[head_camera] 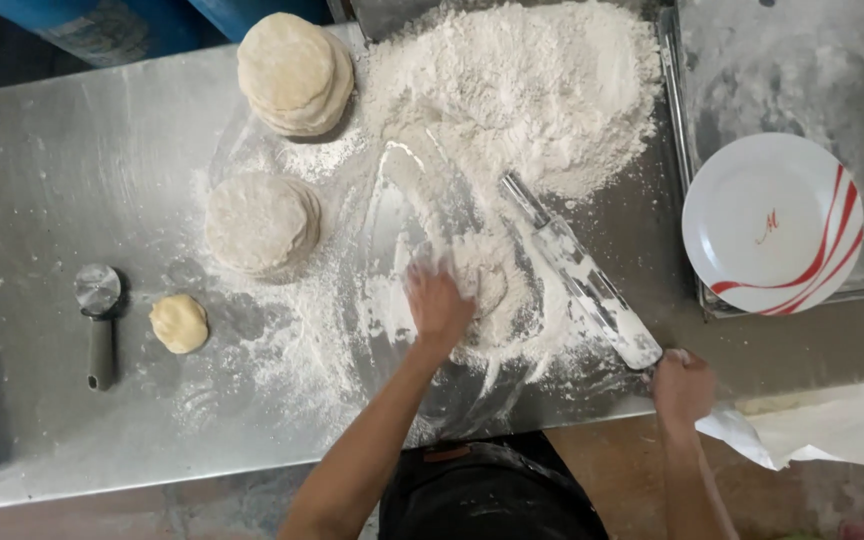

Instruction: Roll and flatten bread dough balls on a floured surface using a rolling pin and hands.

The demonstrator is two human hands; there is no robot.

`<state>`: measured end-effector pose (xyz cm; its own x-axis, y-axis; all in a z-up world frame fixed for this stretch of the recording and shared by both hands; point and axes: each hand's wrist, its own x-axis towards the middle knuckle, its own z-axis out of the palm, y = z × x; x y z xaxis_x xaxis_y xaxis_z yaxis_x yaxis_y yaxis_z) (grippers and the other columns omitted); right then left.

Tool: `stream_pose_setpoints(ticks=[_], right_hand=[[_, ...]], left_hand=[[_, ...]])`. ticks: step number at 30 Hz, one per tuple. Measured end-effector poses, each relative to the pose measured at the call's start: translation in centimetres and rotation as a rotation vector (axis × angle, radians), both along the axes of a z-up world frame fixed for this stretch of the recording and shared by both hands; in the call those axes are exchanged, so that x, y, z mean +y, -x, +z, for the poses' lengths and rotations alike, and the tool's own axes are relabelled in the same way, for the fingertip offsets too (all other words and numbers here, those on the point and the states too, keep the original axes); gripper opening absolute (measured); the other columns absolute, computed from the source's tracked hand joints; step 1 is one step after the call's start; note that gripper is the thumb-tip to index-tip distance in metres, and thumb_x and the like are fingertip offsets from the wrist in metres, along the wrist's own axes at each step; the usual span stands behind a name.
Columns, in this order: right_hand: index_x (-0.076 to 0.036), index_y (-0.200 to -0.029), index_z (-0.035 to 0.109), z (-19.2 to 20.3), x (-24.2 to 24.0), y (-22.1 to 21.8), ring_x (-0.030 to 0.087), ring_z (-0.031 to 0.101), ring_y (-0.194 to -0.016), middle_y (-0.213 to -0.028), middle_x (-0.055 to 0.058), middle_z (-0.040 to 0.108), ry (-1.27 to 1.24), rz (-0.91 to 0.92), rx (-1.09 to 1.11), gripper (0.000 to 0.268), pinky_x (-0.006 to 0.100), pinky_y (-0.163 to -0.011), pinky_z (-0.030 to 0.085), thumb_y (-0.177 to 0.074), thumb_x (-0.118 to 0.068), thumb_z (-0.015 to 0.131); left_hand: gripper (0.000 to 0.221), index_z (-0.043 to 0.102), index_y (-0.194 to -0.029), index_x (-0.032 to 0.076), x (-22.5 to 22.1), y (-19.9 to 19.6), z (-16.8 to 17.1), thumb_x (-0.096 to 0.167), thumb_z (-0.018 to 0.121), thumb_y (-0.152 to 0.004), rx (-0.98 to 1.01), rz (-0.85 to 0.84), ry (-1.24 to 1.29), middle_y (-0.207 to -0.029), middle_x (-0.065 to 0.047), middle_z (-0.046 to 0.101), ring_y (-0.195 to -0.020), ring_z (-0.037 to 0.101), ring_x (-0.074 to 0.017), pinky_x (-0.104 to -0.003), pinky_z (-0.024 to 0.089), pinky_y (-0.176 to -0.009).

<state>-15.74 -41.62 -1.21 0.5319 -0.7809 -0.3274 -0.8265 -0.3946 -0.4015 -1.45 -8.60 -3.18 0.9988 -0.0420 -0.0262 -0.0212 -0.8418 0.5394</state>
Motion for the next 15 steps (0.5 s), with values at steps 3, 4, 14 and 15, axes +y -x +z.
stream_pose_setpoints(ticks=[3,4,14,15], right_hand=[[-0.002,-0.095,0.075,-0.5,-0.6,0.2,0.042,0.068,-0.077,-0.075,0.02,0.07,0.054,0.051,0.001,0.034,0.052,-0.074,0.049,-0.091,-0.029,0.055],[-0.002,-0.095,0.075,0.1,-0.3,0.0,0.042,0.068,-0.077,-0.075,0.02,0.07,0.057,0.054,-0.009,0.034,0.052,-0.074,0.049,-0.091,-0.029,0.055],[-0.003,-0.092,0.076,-0.5,0.6,0.2,0.033,0.069,-0.069,-0.071,0.015,0.07,0.013,0.171,-0.104,0.033,0.046,-0.068,0.05,-0.094,-0.025,0.051],[-0.005,-0.09,0.077,-0.9,0.8,0.1,0.033,0.068,-0.068,-0.07,0.014,0.07,0.041,0.232,-0.101,0.032,0.046,-0.066,0.049,-0.095,-0.024,0.051]], left_hand=[[0.057,0.057,-0.128,0.0,-0.1,-1.4,0.2,0.02,0.074,-0.077,0.174,-0.06,-0.127,-0.133,-0.026,0.06,-0.127,0.055,-0.0396,-0.048,0.045,-0.108],[0.057,0.057,-0.128,0.0,-0.4,-1.3,3.1,0.02,0.074,-0.077,0.164,-0.056,-0.125,-0.133,-0.026,0.06,-0.127,0.055,-0.0396,-0.048,0.045,-0.108],[0.045,0.053,-0.134,-0.003,2.4,3.7,4.8,0.02,0.059,-0.097,0.474,0.303,0.512,-0.098,-0.022,0.072,-0.084,0.073,-0.0305,-0.042,0.061,-0.073],[0.038,0.058,-0.134,-0.003,3.3,3.8,4.9,0.018,0.052,-0.104,0.532,0.35,0.54,-0.109,-0.023,0.071,-0.092,0.074,-0.0317,-0.044,0.062,-0.077]])
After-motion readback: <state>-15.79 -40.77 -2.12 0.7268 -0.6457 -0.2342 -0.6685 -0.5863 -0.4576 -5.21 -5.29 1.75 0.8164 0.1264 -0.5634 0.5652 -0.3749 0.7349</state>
